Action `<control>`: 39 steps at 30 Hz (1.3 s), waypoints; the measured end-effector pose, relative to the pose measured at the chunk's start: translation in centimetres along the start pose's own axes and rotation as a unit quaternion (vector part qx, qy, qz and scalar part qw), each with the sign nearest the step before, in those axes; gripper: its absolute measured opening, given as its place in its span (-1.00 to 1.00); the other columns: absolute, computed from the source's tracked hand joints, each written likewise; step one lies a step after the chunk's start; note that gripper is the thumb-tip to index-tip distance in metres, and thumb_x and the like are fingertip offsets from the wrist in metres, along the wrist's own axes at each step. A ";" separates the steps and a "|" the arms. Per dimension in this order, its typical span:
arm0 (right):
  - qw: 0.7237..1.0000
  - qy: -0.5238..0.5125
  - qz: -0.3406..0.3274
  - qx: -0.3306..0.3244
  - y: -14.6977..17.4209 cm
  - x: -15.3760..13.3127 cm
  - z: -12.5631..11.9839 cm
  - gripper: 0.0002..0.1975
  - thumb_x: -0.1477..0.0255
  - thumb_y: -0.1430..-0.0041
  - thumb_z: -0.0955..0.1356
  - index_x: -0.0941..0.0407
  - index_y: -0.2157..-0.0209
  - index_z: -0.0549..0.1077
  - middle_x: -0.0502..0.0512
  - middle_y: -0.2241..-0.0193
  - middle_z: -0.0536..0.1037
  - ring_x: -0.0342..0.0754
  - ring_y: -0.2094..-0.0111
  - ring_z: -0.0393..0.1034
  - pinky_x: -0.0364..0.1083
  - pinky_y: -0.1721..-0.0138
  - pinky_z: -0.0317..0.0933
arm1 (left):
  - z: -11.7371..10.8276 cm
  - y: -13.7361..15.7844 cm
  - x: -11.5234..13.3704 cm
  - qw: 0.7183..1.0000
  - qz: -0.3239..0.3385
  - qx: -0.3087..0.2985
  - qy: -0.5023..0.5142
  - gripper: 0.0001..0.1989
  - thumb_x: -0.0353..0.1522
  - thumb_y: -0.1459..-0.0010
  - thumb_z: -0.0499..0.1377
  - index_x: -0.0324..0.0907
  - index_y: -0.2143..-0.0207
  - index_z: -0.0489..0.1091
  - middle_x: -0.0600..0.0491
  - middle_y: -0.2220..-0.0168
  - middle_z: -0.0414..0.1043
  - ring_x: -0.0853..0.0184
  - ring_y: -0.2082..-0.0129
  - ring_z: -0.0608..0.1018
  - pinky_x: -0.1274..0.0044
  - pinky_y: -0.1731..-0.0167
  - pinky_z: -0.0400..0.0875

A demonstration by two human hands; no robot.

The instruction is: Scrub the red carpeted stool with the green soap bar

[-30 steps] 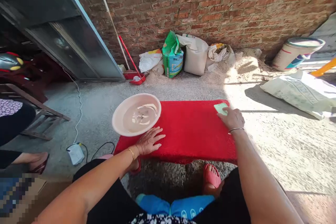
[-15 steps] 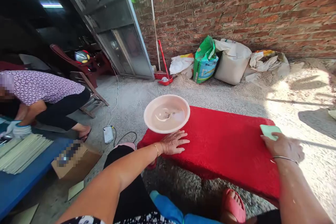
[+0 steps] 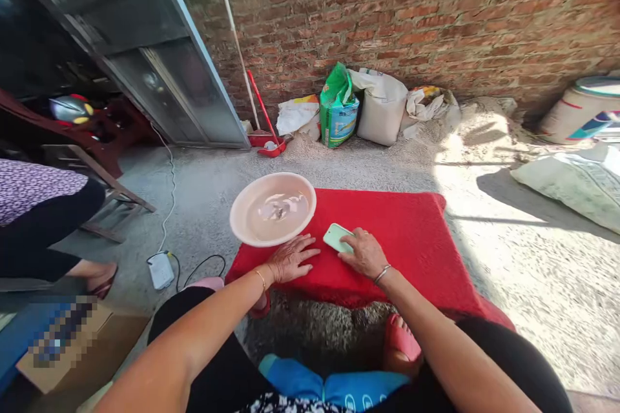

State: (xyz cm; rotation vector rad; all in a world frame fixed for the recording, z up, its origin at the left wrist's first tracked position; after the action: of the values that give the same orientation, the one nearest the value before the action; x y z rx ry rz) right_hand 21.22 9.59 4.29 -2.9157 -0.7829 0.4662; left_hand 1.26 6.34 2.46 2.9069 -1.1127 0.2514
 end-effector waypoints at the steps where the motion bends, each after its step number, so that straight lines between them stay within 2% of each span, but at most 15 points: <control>1: 0.999 0.010 0.044 0.002 0.7 2.7 -0.8 -0.70 0.27 -0.13 0.42 0.04 0.10 0.48 0.13 0.24 0.32 0.03 0.20 0.25 -0.09 0.15 0.13 | -0.1 0.0 0.0 1.000 0.003 0.004 -0.001 -0.53 -0.26 -0.15 0.12 -0.05 -0.13 0.27 -0.02 -0.25 0.11 0.13 -0.27 0.11 0.22 -0.22 0.07; 3: 0.987 0.024 0.159 0.007 2.9 9.3 -2.7 -0.68 0.24 -0.14 0.40 0.04 0.07 0.47 0.14 0.25 0.32 0.04 0.21 0.28 -0.08 0.16 0.16 | -0.1 -0.1 0.1 1.000 0.009 0.010 -0.001 -0.55 -0.27 -0.16 0.12 -0.05 -0.12 0.29 -0.02 -0.24 0.12 0.15 -0.27 0.12 0.23 -0.21 0.08; 5: 0.950 0.026 0.311 0.010 6.1 15.9 -4.7 -0.62 0.16 -0.16 0.36 0.02 0.03 0.45 0.16 0.23 0.32 0.08 0.23 0.31 -0.04 0.21 0.20 | 0.0 -0.1 0.1 1.000 0.014 0.014 0.000 -0.55 -0.28 -0.16 0.11 -0.05 -0.12 0.28 -0.01 -0.23 0.13 0.16 -0.27 0.12 0.24 -0.21 0.08; 8: 0.881 0.055 0.468 0.029 10.4 21.5 -7.3 -0.56 0.08 -0.16 0.33 0.01 0.01 0.44 0.23 0.19 0.31 0.18 0.20 0.32 0.03 0.25 0.22 | 0.2 -0.1 0.0 1.000 0.017 0.016 0.002 -0.55 -0.28 -0.16 0.11 -0.05 -0.12 0.27 -0.01 -0.24 0.12 0.17 -0.27 0.12 0.25 -0.22 0.06; 10: 0.877 0.067 0.473 0.049 10.9 21.1 -7.9 -0.56 0.08 -0.15 0.34 0.02 0.02 0.45 0.24 0.19 0.31 0.20 0.18 0.31 0.04 0.24 0.22 | 0.3 -0.1 -0.2 1.000 0.016 0.014 0.001 -0.55 -0.28 -0.17 0.10 -0.05 -0.13 0.26 0.00 -0.24 0.10 0.18 -0.27 0.10 0.25 -0.23 0.04; 12: 0.913 0.045 0.399 0.063 9.6 17.6 -7.2 -0.61 0.12 -0.15 0.36 0.04 0.06 0.46 0.19 0.21 0.31 0.13 0.20 0.30 -0.01 0.23 0.22 | 0.3 -0.1 -0.2 1.000 0.015 0.011 -0.002 -0.55 -0.28 -0.17 0.09 -0.05 -0.13 0.26 0.01 -0.25 0.09 0.19 -0.28 0.08 0.25 -0.23 0.03; 16: 0.991 -0.045 0.119 0.041 5.2 4.7 -3.6 -0.70 0.24 -0.13 0.41 0.04 0.12 0.46 0.11 0.23 0.31 0.00 0.22 0.27 -0.11 0.22 0.16 | 0.2 -0.1 -0.2 1.000 0.018 0.000 -0.015 -0.56 -0.29 -0.19 0.07 -0.08 -0.14 0.25 -0.02 -0.25 0.08 0.19 -0.28 0.07 0.26 -0.23 0.03; 18: 0.998 -0.055 0.014 0.015 4.0 -0.9 -1.9 -0.71 0.24 -0.11 0.44 0.04 0.15 0.47 0.11 0.24 0.31 0.01 0.21 0.24 -0.09 0.17 0.13 | 0.1 0.0 -0.2 0.999 0.021 -0.004 -0.024 -0.55 -0.28 -0.21 0.05 -0.09 -0.15 0.24 -0.03 -0.26 0.07 0.18 -0.28 0.07 0.25 -0.24 0.02; 20: 0.998 -0.047 -0.040 -0.005 3.6 -3.8 -0.8 -0.71 0.23 -0.09 0.45 0.04 0.17 0.48 0.12 0.24 0.31 0.02 0.21 0.23 -0.07 0.16 0.11 | 0.1 -0.1 -0.2 0.999 0.023 -0.005 -0.030 -0.54 -0.27 -0.21 0.05 -0.10 -0.16 0.22 -0.03 -0.26 0.06 0.18 -0.28 0.07 0.24 -0.24 0.02; 23: 0.999 -0.042 -0.008 -0.008 4.2 -1.7 -0.8 -0.72 0.25 -0.10 0.45 0.04 0.16 0.47 0.11 0.24 0.31 0.01 0.21 0.23 -0.08 0.16 0.11 | 0.2 -0.2 -0.2 0.999 0.024 0.000 -0.031 -0.54 -0.29 -0.20 0.06 -0.09 -0.16 0.22 -0.03 -0.26 0.06 0.16 -0.28 0.08 0.23 -0.23 0.04; 26: 0.988 -0.055 0.143 0.015 6.6 6.2 -2.5 -0.71 0.27 -0.12 0.43 0.03 0.12 0.46 0.08 0.26 0.30 -0.03 0.24 0.26 -0.12 0.23 0.13 | 0.1 -0.3 -0.1 0.999 0.033 0.010 -0.024 -0.56 -0.31 -0.19 0.06 -0.09 -0.14 0.25 -0.03 -0.25 0.08 0.17 -0.27 0.09 0.23 -0.23 0.06; 29: 0.948 -0.032 0.314 0.035 10.2 14.6 -4.9 -0.67 0.19 -0.13 0.39 0.00 0.09 0.46 0.09 0.25 0.29 0.00 0.27 0.29 -0.10 0.28 0.16 | 0.0 -0.4 0.0 0.999 0.040 0.022 -0.013 -0.58 -0.31 -0.19 0.06 -0.08 -0.12 0.27 -0.03 -0.23 0.11 0.17 -0.27 0.11 0.23 -0.22 0.07; 32: 0.895 0.010 0.442 0.061 13.4 19.4 -7.2 -0.62 0.12 -0.11 0.37 0.02 0.10 0.47 0.13 0.24 0.30 0.08 0.25 0.31 -0.02 0.26 0.19 | 0.0 -0.4 -0.1 0.999 0.043 0.031 -0.005 -0.59 -0.30 -0.20 0.06 -0.07 -0.11 0.27 -0.03 -0.22 0.13 0.17 -0.26 0.13 0.23 -0.22 0.08; 35: 0.890 0.029 0.446 0.089 13.7 18.7 -7.9 -0.61 0.12 -0.09 0.37 0.05 0.12 0.48 0.16 0.24 0.30 0.10 0.25 0.30 -0.01 0.26 0.20 | 0.0 -0.4 -0.2 0.999 0.043 0.032 -0.004 -0.58 -0.30 -0.20 0.06 -0.06 -0.12 0.27 -0.03 -0.21 0.14 0.17 -0.25 0.14 0.23 -0.21 0.10; 39: 0.966 -0.038 0.246 0.068 10.6 11.6 -5.5 -0.68 0.20 -0.10 0.39 0.03 0.13 0.46 0.10 0.24 0.31 0.00 0.27 0.30 -0.10 0.29 0.19 | 0.0 -0.4 -0.2 0.999 0.040 0.034 -0.008 -0.59 -0.30 -0.19 0.07 -0.07 -0.11 0.27 -0.03 -0.22 0.14 0.17 -0.25 0.14 0.22 -0.21 0.10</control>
State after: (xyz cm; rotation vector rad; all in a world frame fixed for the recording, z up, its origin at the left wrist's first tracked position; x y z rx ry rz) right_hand 37.55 6.24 4.68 -2.9537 -0.0113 0.6410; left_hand 1.33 6.77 2.43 2.9319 -1.2496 0.2727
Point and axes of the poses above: each hand's wrist, its own y-axis away from the middle knuckle, its own z-axis out of the palm, x = y × z, the point moved 6 cm from there along -y, towards the middle knuckle
